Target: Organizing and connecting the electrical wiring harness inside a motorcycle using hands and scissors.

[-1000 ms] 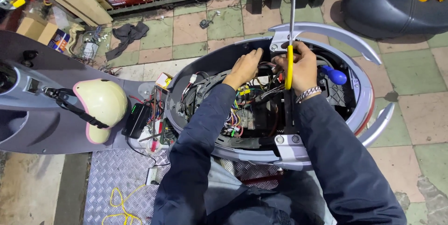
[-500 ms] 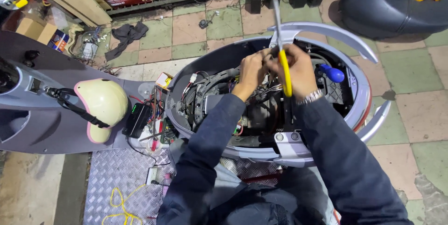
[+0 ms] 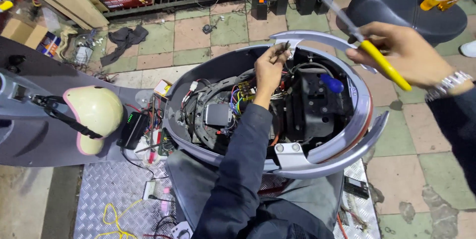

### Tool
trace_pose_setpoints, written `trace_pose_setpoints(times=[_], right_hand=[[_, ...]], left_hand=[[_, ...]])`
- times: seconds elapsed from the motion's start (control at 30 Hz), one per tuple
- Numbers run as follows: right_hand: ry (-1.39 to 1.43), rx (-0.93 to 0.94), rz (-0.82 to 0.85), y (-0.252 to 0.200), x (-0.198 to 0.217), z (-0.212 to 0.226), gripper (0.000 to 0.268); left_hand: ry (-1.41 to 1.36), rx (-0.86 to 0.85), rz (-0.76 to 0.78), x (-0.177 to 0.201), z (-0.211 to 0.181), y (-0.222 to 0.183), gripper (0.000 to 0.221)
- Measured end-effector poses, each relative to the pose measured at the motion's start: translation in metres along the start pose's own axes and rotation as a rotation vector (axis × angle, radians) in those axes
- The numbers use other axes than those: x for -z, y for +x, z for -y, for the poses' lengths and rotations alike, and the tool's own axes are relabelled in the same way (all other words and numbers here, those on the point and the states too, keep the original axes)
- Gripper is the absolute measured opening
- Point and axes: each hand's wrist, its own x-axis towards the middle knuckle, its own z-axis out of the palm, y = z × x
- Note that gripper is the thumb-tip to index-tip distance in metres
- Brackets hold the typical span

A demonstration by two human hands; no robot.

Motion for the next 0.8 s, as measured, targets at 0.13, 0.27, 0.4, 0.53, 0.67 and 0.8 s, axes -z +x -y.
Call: trace_pose_setpoints(times=[0.13,0.27,0.4,0.53,0.67,0.8], right_hand=[[-0.281,-0.114,0.130,0.044,-0.011,-0.018,0.059],[-0.339,-0.030,0.159,0.073,-0.032,-0.030,0.059],[-0.524,0.096,0.127,0.086,-0.047,-0.034,0.060],[-0.597,0.214,0.036,0.088,-0.058,-0.051,0.075],[-0.619,0.290,0.017,0.087,-0.060,-0.062,0.067],[-0.622,0.368,-0.008,0.091,-0.063,-0.064,0.055]], left_hand=[[0.067,0.013,-0.076,-0.003,-0.010,0.001,0.024],[-0.036,0.044,-0.201,-0.013,0.000,0.006,0.037],[-0.017,0.009,-0.122,-0.015,-0.001,0.004,0.030],[-0.044,0.008,-0.013,-0.014,-0.007,-0.003,0.025],[0.031,-0.047,0.005,-0.015,-0.010,-0.003,0.014],[0.062,-0.063,0.025,-0.016,-0.013,-0.005,0.015]])
